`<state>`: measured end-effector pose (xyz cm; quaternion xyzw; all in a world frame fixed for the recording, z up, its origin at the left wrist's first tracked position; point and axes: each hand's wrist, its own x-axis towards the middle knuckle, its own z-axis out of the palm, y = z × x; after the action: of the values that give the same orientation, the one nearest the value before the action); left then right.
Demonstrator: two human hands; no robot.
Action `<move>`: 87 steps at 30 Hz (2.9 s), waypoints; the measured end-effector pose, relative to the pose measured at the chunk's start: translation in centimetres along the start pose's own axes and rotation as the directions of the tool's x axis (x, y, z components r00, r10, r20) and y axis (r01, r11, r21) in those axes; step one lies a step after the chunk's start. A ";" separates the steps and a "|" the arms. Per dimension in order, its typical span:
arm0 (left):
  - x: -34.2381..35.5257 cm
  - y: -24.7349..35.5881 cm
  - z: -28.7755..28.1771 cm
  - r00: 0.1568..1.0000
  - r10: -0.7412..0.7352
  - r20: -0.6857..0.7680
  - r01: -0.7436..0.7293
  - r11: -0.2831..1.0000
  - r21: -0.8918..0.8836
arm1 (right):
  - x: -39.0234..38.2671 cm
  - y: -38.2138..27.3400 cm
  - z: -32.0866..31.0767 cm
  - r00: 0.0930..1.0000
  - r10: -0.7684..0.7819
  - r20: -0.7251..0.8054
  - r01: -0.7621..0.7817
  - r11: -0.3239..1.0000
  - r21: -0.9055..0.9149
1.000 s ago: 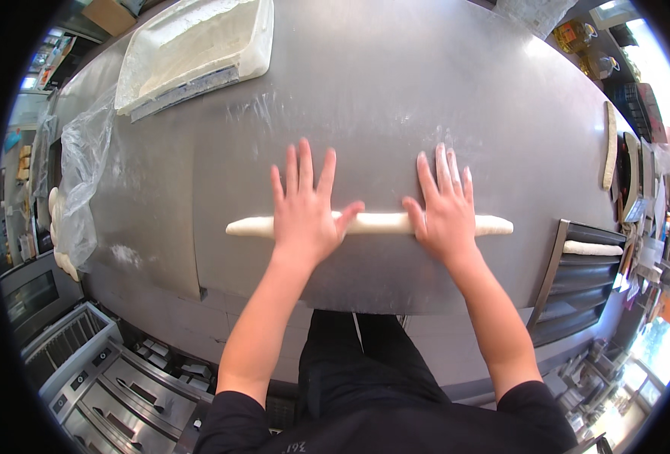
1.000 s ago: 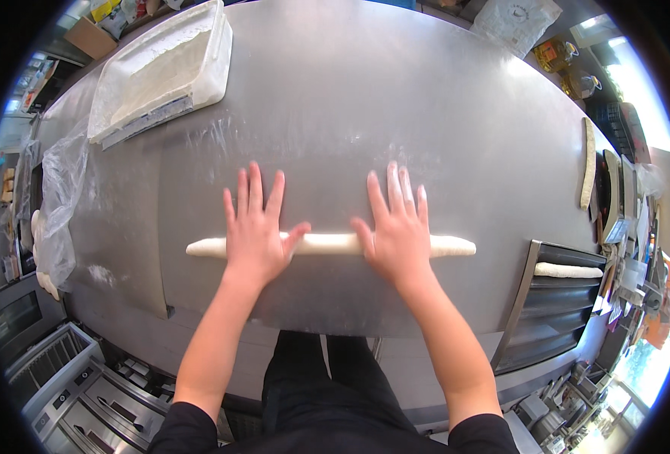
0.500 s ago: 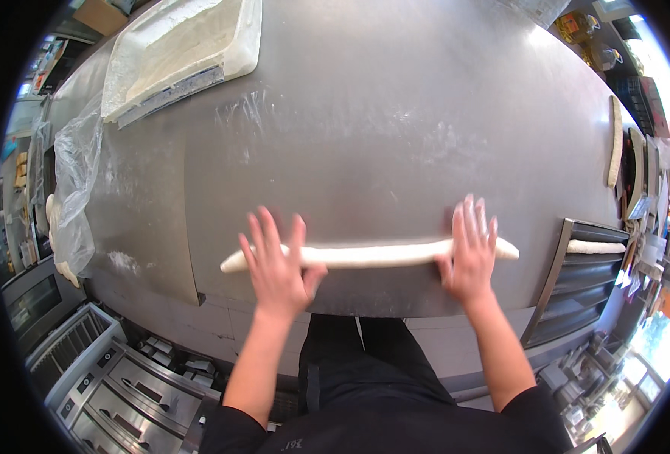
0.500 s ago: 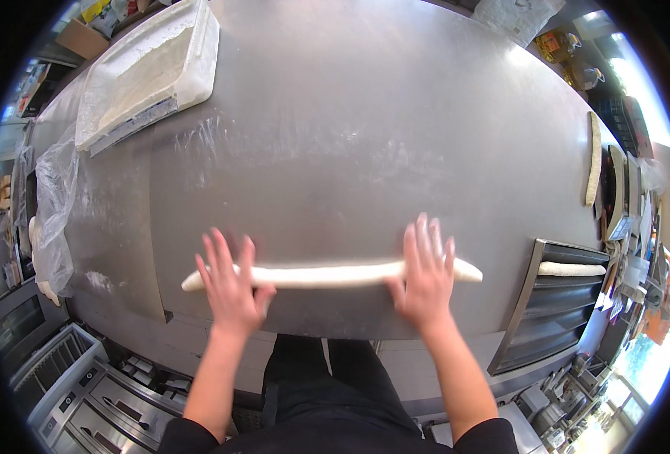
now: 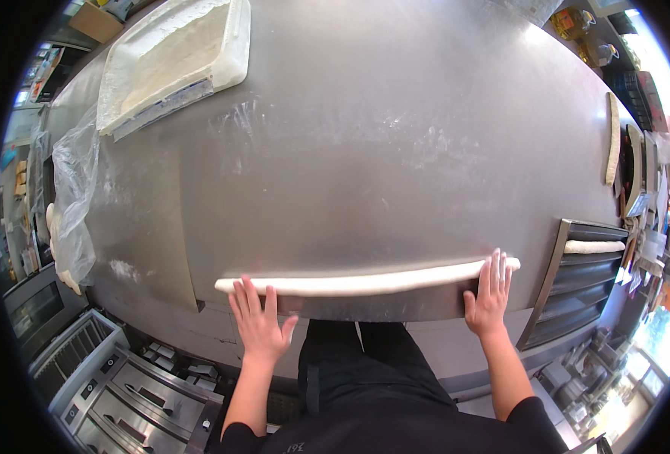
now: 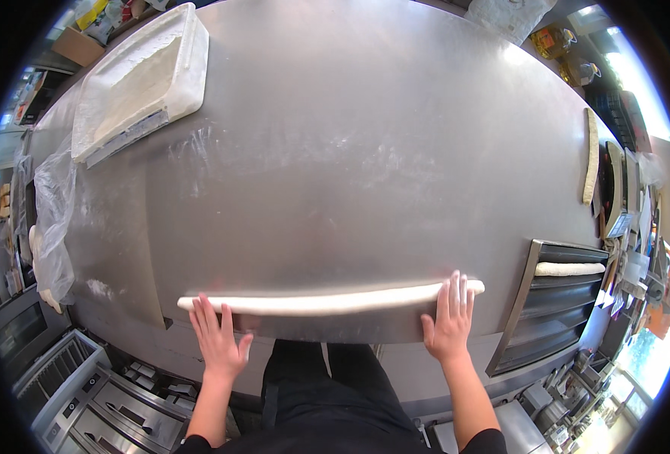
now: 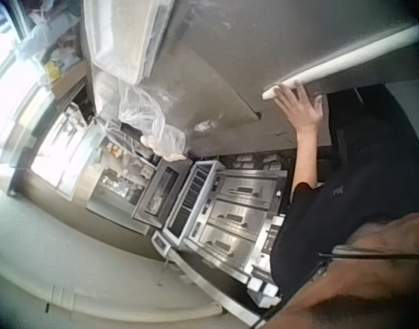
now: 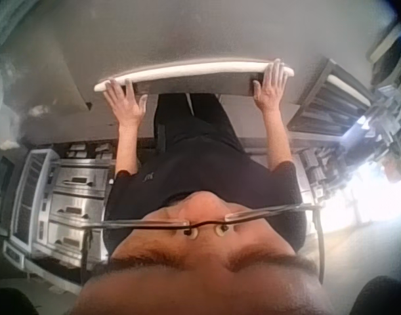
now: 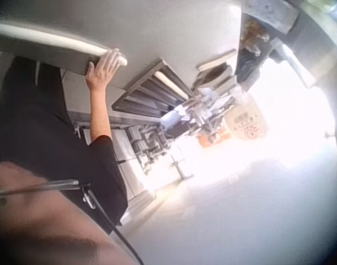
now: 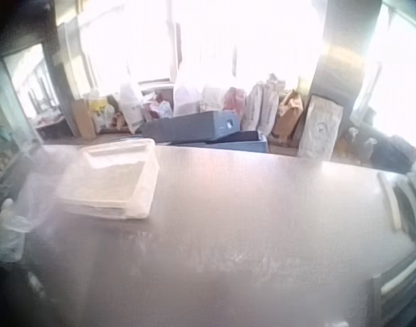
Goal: The person rolls dough into long cylindrical shapes on a stainless steel worktable, places each shaped piece onto a black baking tray, and then moves the tray into a proofer. The person repeats this process for multiple dough pieces.
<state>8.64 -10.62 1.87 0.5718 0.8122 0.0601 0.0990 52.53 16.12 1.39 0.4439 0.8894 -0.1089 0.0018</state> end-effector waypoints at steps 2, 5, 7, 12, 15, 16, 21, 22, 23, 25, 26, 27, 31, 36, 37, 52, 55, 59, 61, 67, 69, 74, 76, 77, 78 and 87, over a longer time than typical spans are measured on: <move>-2.4 -0.7 0.2 0.994 -0.056 0.094 0.054 0.998 0.028 | -1.8 0.3 0.1 0.998 -0.041 -0.054 0.040 0.999 -0.017; 1.3 -3.5 0.2 1.000 0.006 -0.001 -0.006 1.000 0.014 | 2.6 2.0 -0.4 1.000 -0.002 0.002 0.002 0.999 0.044; 7.1 -5.8 -0.2 0.997 0.024 -0.068 -0.023 1.000 0.015 | 8.4 3.8 -0.8 0.997 -0.030 -0.074 0.032 0.999 0.023; 20.5 -9.3 -1.8 0.975 -0.073 -0.207 0.059 0.995 -0.077 | 20.1 6.8 -2.0 0.975 0.109 -0.192 -0.111 0.994 0.000; 19.2 -9.1 -2.0 0.984 -0.057 -0.168 0.056 0.998 -0.012 | 19.5 7.2 -1.9 0.974 0.117 -0.192 -0.123 0.992 -0.020; 17.0 -8.5 -1.7 0.989 -0.049 -0.137 0.048 0.999 -0.010 | 16.8 6.9 -1.9 0.981 0.073 -0.182 -0.078 0.997 -0.020; 2.7 -4.6 -0.1 0.996 -0.085 -0.039 0.084 0.996 -0.031 | 2.1 4.7 -0.8 0.994 0.065 -0.087 -0.066 0.998 -0.005; 0.3 -4.0 -0.1 0.998 -0.068 -0.017 0.068 0.997 -0.021 | -0.3 4.3 -0.8 0.995 0.090 -0.044 -0.090 0.996 0.003; -1.5 -3.6 0.0 0.999 -0.051 -0.010 0.051 0.999 -0.020 | -1.9 4.1 -0.8 0.995 0.100 -0.026 -0.099 0.995 0.024; -2.9 -3.6 0.1 0.997 -0.060 0.043 0.061 0.998 -0.016 | -2.6 4.3 -0.8 0.993 0.116 0.009 -0.116 0.993 0.025; -2.5 -4.0 -0.1 0.998 -0.041 0.052 0.041 0.999 0.005 | -1.8 4.6 -0.9 0.994 0.109 0.001 -0.109 0.994 0.031; -1.6 -4.5 -0.3 1.000 -0.001 0.028 0.000 1.000 0.017 | -0.6 5.0 -1.0 0.996 0.089 -0.032 -0.087 0.995 0.052; 7.7 -7.2 -0.5 0.998 0.030 -0.053 -0.030 0.999 -0.012 | 8.9 7.5 -1.2 0.992 0.048 -0.113 -0.042 0.998 0.054; 20.8 -8.9 -1.3 0.973 -0.053 -0.226 0.028 0.993 -0.112 | 20.8 10.5 -1.5 0.964 0.147 -0.221 -0.141 0.989 0.043; 22.6 -9.3 -1.4 0.969 -0.089 -0.230 0.054 0.987 -0.152 | 22.4 10.9 -1.5 0.953 0.195 -0.234 -0.183 0.980 0.073; 9.6 -5.3 -1.6 0.997 -0.038 -0.065 0.035 0.998 -0.050 | 9.7 6.8 -2.3 0.993 0.059 -0.101 -0.053 0.997 0.058; 5.9 -3.7 -1.2 0.999 -0.024 -0.034 0.023 0.999 -0.034 | 6.0 5.4 -2.2 0.993 0.084 -0.082 -0.078 0.994 0.074; 2.3 -2.6 -0.4 0.997 -0.048 -0.056 0.045 0.997 -0.064 | 1.6 4.2 -1.8 0.990 0.116 -0.075 -0.113 0.993 0.038; 1.2 -2.8 -0.1 0.992 -0.104 -0.078 0.095 0.990 -0.108 | -0.2 3.4 -1.2 0.979 0.176 -0.105 -0.162 0.978 0.131; 4.1 -8.2 1.5 0.803 -0.545 -0.241 0.463 0.825 -0.325 | -1.9 2.6 1.0 0.892 0.381 -0.243 -0.290 0.894 0.341; 5.5 -9.8 1.7 0.798 -0.528 -0.291 0.487 0.849 -0.205 | -1.6 3.0 1.8 0.878 0.410 -0.245 -0.355 0.903 0.241; 6.5 -9.3 1.7 0.716 -0.654 -0.244 0.634 0.756 -0.166 | -1.6 4.4 3.1 0.889 0.308 -0.338 -0.317 0.948 0.031; 6.4 -8.8 1.3 0.719 -0.644 -0.261 0.623 0.764 -0.171 | -1.8 4.8 3.3 0.897 0.299 -0.326 -0.318 0.948 -0.006; 6.4 -8.6 1.2 0.715 -0.638 -0.286 0.619 0.768 -0.167 | -1.8 5.1 3.5 0.898 0.289 -0.331 -0.307 0.952 -0.002; 6.3 -8.5 1.0 0.709 -0.656 -0.260 0.629 0.754 -0.189 | -2.0 5.4 3.6 0.901 0.270 -0.338 -0.292 0.956 -0.015; 6.3 -8.4 0.5 0.695 -0.647 -0.315 0.598 0.763 -0.247 | -0.8 6.4 3.1 0.960 0.155 -0.233 -0.210 0.950 -0.231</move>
<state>-1.05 -7.56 -0.94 0.2321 0.9551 0.1840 -0.0109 57.80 18.65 -2.78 0.5297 0.8460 0.0539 -0.0261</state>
